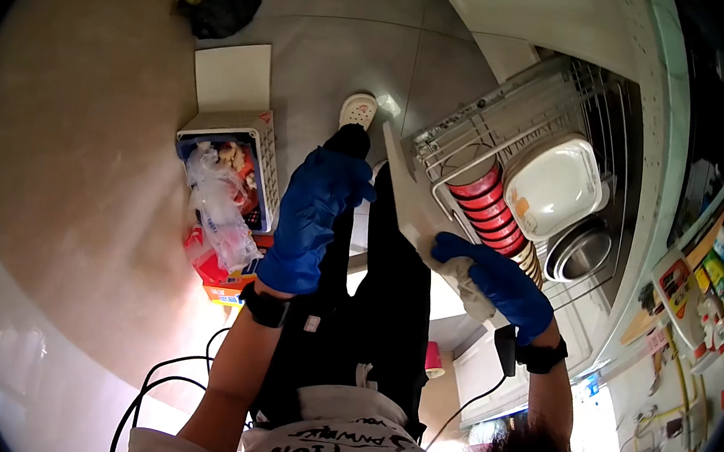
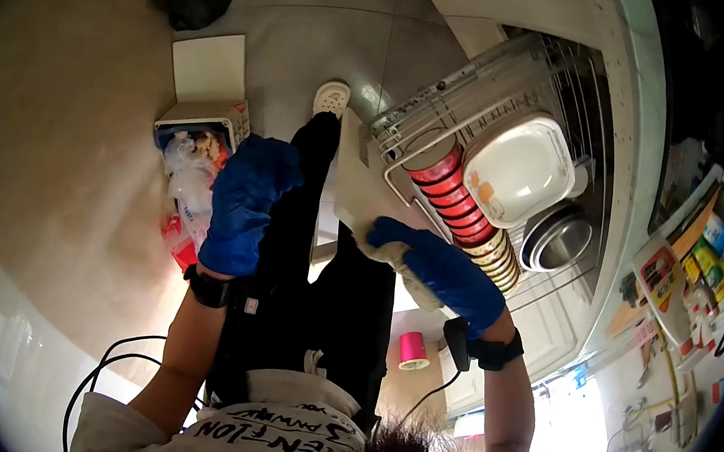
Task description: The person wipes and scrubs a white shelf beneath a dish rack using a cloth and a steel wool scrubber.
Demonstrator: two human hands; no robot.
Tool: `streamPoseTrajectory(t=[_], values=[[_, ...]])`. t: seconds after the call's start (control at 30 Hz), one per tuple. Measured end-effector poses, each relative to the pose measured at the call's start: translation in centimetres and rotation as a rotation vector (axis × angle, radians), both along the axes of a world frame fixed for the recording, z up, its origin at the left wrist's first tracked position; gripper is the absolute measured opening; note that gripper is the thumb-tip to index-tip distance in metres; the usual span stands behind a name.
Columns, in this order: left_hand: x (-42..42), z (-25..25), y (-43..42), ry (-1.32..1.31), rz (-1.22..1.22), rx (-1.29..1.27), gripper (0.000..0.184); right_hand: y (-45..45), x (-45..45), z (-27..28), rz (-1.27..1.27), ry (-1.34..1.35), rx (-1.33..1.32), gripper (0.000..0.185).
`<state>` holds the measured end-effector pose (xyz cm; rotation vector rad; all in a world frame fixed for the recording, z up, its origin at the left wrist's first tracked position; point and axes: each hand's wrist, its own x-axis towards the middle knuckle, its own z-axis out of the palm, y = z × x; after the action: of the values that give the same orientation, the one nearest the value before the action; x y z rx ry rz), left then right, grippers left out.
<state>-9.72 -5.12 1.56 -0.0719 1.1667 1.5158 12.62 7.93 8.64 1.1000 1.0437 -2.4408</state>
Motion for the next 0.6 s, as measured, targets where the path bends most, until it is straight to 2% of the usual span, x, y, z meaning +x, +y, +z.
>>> streamPoseTrajectory(t=[0.07,0.13,0.2,0.27,0.4,0.47,0.53,0.57,0.6], values=[[0.7,-1.5,0.3,-0.045,-0.060,-0.020,0.022,-0.7,3.9,-0.9,-0.135,-0.125,-0.133,0.032],[1.6,-2.4,0.5,0.033,-0.168,-0.242,0.025,-1.1,5.9,-0.9,-0.014,-0.391,0.213,0.028],[2.5,-4.1,0.2,0.079,-0.239,-0.281,0.022,-1.2,6.3,-1.8,-0.058,-0.526,0.294,0.028],[3.3,-4.6,0.2,0.122,-0.303,-0.319,0.019,-1.2,5.6,-3.0,-0.188,-0.458,0.321,0.029],[4.5,-5.0,0.0,0.118,-0.357,-0.361,0.021,-2.2,3.8,-5.3,-0.184,-0.378,0.301,0.030],[4.8,-5.1,-0.1,0.099,-0.342,-0.326,0.021,-2.6,2.4,-5.8,0.062,-0.120,0.497,0.031],[5.0,-4.9,0.0,-0.039,-0.277,-0.338,0.021,-3.3,1.2,-6.1,0.135,-0.052,0.750,0.035],[4.6,-4.7,-0.1,-0.076,-0.355,-0.373,0.021,-2.3,1.4,-5.1,0.253,-0.106,0.520,0.042],[4.7,-4.5,0.0,-0.079,-0.351,-0.371,0.021,-2.2,1.4,-5.1,0.259,-0.107,0.521,0.042]])
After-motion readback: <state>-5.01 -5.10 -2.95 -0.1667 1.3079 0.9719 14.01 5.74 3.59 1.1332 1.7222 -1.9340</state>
